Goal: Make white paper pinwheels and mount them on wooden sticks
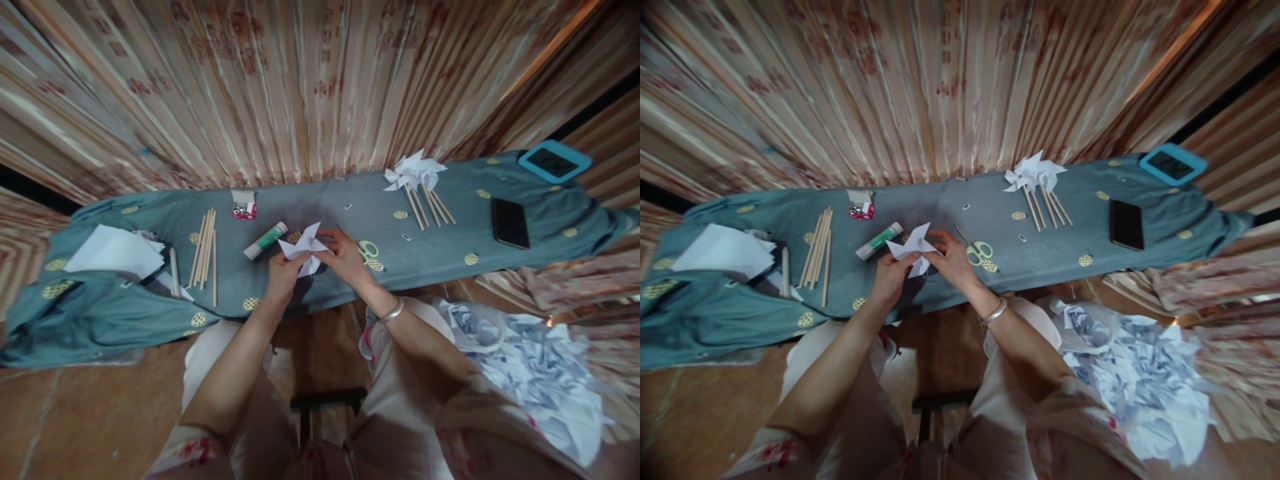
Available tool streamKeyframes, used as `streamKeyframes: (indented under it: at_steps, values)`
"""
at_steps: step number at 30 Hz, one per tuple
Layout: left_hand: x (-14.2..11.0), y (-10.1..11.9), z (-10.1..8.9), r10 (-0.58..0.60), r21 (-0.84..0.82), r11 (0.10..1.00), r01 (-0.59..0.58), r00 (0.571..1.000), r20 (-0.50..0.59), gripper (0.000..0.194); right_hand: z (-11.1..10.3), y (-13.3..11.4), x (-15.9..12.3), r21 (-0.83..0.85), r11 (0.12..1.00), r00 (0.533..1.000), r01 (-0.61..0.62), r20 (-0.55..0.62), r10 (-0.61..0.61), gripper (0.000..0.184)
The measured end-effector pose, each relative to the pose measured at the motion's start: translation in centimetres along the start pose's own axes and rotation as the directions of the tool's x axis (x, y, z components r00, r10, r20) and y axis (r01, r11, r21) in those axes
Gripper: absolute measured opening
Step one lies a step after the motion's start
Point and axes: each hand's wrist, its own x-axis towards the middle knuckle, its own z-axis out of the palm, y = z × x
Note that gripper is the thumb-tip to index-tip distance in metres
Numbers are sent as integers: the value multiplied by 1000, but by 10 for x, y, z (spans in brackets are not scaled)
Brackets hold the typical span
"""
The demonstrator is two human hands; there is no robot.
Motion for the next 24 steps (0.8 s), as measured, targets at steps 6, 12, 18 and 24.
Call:
streamKeyframes:
  at_steps: [6,12,18,24]
  values:
    - [3,4,-6,-32,-41,999,32,999,-2,37,-3,5,2,96,995,1000,-4,31,1,55]
    - [1,14,-14,-61,-99,993,58,998,-27,36,-6,6,3,205,978,998,-21,70,7,57]
    - [-3,22,-18,-77,-139,988,67,995,-69,35,-2,7,11,178,984,1000,-8,4,7,39]
    - [-5,36,-22,-67,-205,977,52,995,-68,37,18,7,25,425,901,994,-87,-21,105,47]
